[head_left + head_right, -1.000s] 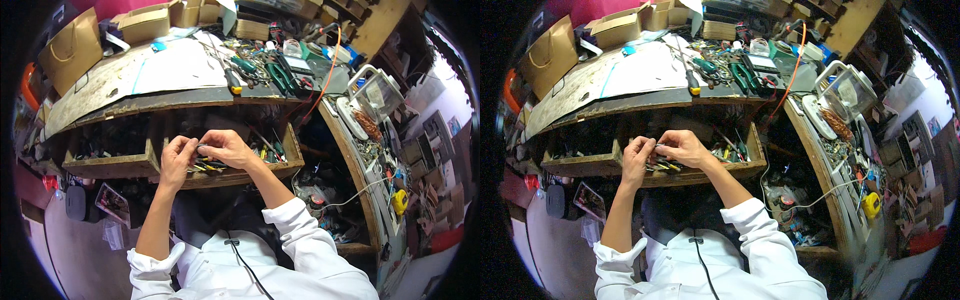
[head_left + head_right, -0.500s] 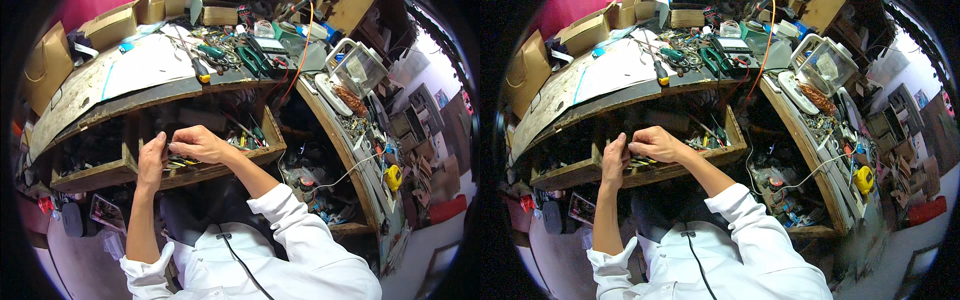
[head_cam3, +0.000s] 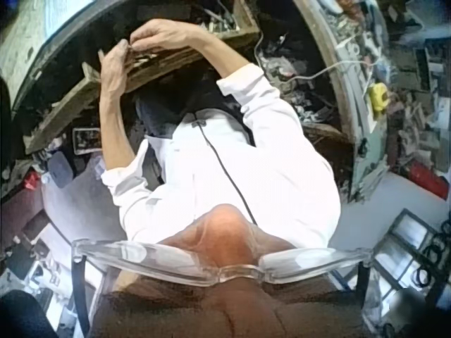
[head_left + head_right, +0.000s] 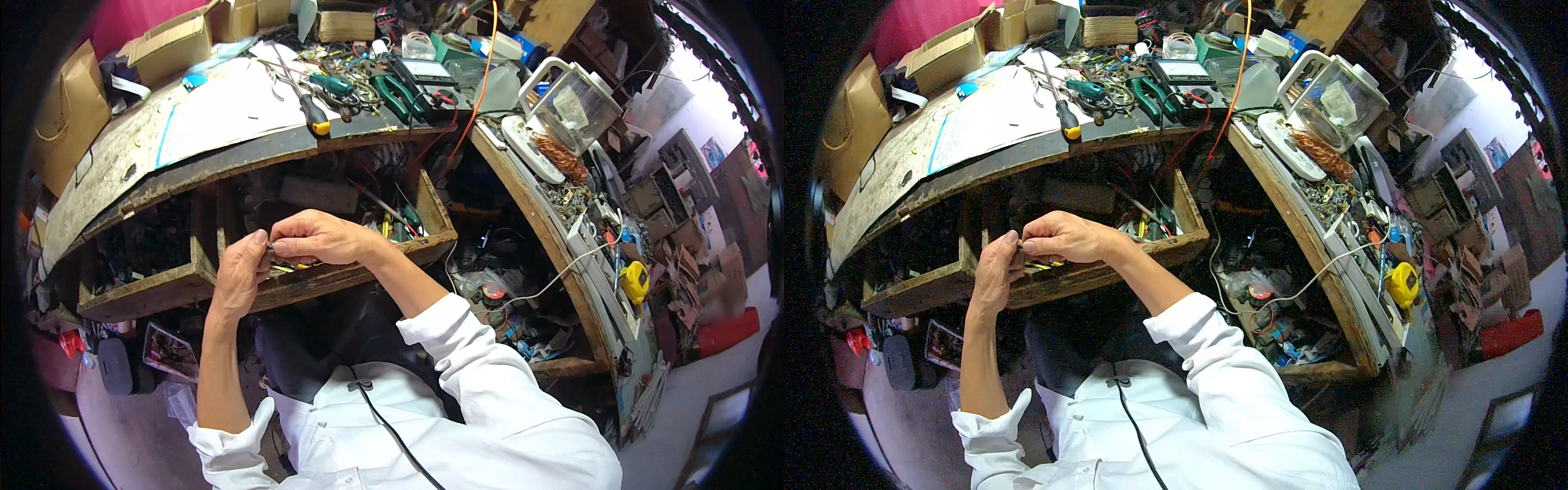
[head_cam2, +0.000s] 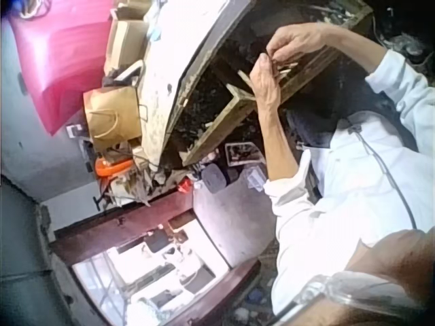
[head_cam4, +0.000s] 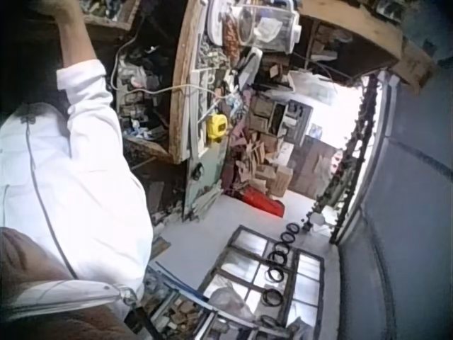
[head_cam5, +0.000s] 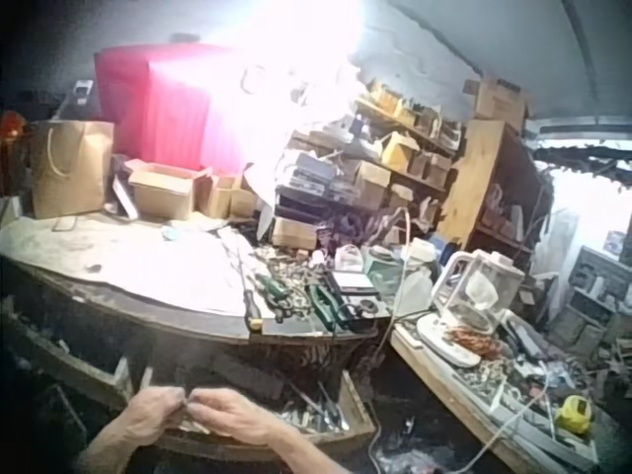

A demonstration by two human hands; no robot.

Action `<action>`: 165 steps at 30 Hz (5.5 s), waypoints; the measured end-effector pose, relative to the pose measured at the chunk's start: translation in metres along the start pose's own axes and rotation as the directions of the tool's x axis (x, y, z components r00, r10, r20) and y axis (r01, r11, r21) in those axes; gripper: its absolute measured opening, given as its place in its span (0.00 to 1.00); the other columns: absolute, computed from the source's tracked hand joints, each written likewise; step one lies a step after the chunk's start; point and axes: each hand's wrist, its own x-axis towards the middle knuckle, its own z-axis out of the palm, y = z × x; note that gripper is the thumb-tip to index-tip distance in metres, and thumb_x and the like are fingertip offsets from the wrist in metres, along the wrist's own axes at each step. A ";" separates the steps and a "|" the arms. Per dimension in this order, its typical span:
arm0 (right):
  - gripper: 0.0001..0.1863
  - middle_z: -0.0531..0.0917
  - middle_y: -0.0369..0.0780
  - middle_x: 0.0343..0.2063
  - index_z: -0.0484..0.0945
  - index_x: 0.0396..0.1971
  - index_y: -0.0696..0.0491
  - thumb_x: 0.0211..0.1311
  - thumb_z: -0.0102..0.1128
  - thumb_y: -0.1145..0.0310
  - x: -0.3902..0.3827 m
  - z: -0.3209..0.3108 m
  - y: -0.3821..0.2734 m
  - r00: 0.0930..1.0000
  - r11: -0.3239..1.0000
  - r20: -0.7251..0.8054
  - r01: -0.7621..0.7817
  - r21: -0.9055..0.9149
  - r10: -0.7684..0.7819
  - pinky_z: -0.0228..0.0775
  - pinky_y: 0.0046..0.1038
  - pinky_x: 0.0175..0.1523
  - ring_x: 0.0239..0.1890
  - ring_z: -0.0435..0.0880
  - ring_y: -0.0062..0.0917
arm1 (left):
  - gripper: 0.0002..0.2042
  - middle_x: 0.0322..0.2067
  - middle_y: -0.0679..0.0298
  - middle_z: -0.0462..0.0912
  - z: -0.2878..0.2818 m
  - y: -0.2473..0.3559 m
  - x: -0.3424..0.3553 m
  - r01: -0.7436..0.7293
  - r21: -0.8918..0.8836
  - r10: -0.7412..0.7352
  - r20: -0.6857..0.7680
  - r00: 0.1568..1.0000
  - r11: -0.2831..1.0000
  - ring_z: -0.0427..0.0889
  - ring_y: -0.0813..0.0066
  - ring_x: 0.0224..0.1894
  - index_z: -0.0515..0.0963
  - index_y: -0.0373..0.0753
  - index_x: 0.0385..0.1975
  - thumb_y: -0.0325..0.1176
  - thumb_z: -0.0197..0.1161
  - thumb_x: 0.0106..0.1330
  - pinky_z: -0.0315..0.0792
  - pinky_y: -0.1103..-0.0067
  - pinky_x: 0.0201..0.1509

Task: The person handles small electronic components and wires at a cluttered workbench. They strip wire insulation, twist copper strands, and use pliers to cut and manipulate components. The person also opens a drawer to retrieve additional parts and continues assembling or repairing the device.

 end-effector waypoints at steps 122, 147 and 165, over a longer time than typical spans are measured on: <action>0.12 0.76 0.53 0.19 0.75 0.22 0.61 0.61 0.65 0.71 -0.191 0.102 0.137 0.651 0.526 -0.705 -0.509 -0.681 -0.281 0.66 0.41 0.28 0.22 0.76 0.47 | 0.09 0.35 0.56 0.85 0.038 -0.016 -0.032 -0.349 0.827 0.518 0.085 0.851 0.440 0.85 0.56 0.40 0.79 0.38 0.34 0.37 0.64 0.65 0.78 0.65 0.44; 0.21 0.83 0.46 0.27 0.72 0.36 0.56 0.65 0.66 0.52 0.061 0.114 -0.013 0.970 0.402 -0.221 -0.162 -0.901 -0.105 0.75 0.41 0.37 0.33 0.84 0.44 | 0.05 0.34 0.59 0.89 -0.203 0.035 -0.118 0.087 0.781 0.712 -0.604 0.358 0.618 0.86 0.74 0.36 0.82 0.33 0.36 0.28 0.63 0.70 0.77 0.76 0.42; 0.20 0.79 0.43 0.23 0.74 0.29 0.54 0.62 0.67 0.51 0.060 0.114 -0.008 0.954 0.336 -0.257 -0.194 -0.922 -0.155 0.74 0.38 0.33 0.29 0.80 0.37 | 0.20 0.23 0.61 0.85 -0.291 0.065 -0.082 0.403 0.718 0.228 -0.607 0.761 0.568 0.83 0.74 0.28 0.82 0.34 0.27 0.49 0.76 0.56 0.75 0.75 0.35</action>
